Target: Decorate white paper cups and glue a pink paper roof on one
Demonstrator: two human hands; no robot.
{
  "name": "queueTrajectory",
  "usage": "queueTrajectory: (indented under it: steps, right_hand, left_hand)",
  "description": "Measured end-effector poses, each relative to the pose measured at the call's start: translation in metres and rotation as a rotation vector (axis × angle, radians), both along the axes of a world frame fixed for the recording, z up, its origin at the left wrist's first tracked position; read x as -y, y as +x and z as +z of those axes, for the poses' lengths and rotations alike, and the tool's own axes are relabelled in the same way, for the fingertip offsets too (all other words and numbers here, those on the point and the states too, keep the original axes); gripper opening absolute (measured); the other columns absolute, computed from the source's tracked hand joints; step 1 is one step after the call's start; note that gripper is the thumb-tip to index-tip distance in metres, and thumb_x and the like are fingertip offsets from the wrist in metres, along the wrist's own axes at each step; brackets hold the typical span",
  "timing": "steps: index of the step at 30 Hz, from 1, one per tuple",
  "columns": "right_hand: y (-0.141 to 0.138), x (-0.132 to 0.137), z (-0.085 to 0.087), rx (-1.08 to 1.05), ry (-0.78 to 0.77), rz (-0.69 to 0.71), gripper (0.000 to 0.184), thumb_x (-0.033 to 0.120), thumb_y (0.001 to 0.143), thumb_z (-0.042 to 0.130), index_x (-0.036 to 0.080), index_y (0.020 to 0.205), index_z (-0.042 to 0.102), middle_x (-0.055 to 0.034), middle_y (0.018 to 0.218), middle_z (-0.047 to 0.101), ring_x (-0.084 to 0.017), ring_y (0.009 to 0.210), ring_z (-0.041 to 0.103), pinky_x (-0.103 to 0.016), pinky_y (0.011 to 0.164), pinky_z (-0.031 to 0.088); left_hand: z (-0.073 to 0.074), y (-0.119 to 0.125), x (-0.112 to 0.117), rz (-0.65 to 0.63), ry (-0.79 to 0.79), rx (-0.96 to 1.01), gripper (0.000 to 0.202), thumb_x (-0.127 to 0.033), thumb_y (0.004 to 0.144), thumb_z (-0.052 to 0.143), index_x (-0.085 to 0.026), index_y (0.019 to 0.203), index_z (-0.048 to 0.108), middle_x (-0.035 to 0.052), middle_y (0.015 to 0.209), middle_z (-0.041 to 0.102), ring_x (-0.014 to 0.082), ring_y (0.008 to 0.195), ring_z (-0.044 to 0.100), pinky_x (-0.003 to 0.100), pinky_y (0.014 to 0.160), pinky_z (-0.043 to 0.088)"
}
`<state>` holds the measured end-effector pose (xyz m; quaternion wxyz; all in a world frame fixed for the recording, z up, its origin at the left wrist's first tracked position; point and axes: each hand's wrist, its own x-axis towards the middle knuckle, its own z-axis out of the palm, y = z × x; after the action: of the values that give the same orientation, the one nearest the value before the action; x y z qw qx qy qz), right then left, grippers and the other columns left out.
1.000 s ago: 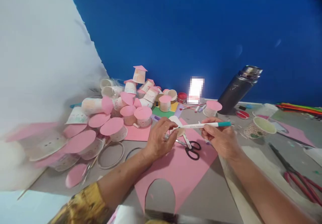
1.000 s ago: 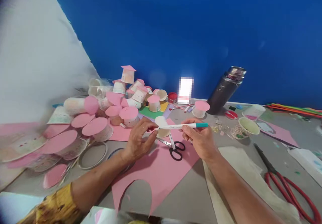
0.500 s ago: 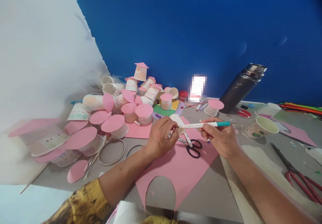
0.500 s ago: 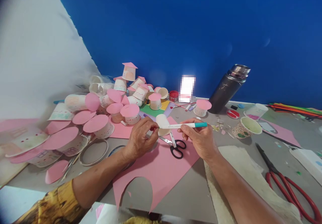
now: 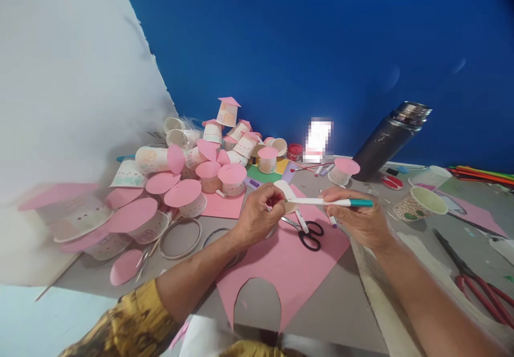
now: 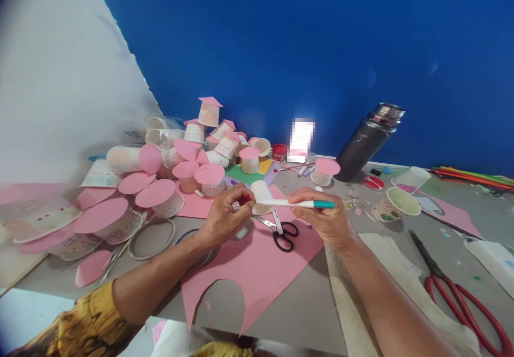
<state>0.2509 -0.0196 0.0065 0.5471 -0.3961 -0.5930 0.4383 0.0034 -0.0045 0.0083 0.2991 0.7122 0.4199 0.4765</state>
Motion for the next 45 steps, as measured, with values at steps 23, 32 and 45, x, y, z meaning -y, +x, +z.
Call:
queueTrajectory:
  steps: [23, 32, 45]
  right_hand:
    - [-0.041, 0.005, -0.002, -0.556, -0.446, 0.02, 0.033, 0.037, 0.059, 0.101, 0.022, 0.08, 0.079, -0.0011, 0.071, 0.071, -0.012, 0.062, 0.058, -0.025, 0.051, 0.048]
    - [-0.055, 0.017, -0.002, -0.584, -0.637, 0.238, 0.039, 0.043, 0.06, 0.1, 0.018, 0.08, 0.078, -0.0004, 0.067, 0.071, -0.006, 0.052, 0.049, -0.019, 0.048, 0.04]
    - [0.058, -0.008, 0.048, 1.012, -0.313, -0.283, 0.027, 0.032, 0.085, 0.064, 0.02, 0.06, 0.067, -0.002, 0.06, 0.069, -0.016, 0.055, 0.058, -0.029, 0.055, 0.034]
  left_hand:
    - [0.002, 0.009, 0.004, -0.199, -0.43, 0.643, 0.03, -0.034, 0.068, 0.091, -0.018, 0.091, 0.079, 0.0012, 0.076, 0.071, 0.012, 0.064, 0.06, 0.027, 0.063, 0.051]
    - [-0.002, 0.008, 0.006, -0.332, -0.391, 0.61, 0.032, -0.043, 0.076, 0.088, -0.02, 0.097, 0.082, 0.0074, 0.101, 0.077, 0.0154, 0.078, 0.065, 0.03, 0.071, 0.054]
    - [0.009, 0.01, 0.004, -0.202, -0.541, 0.649, 0.04, -0.054, 0.086, 0.075, -0.022, 0.081, 0.049, -0.011, 0.055, 0.043, 0.0046, 0.04, 0.03, 0.02, 0.042, 0.032]
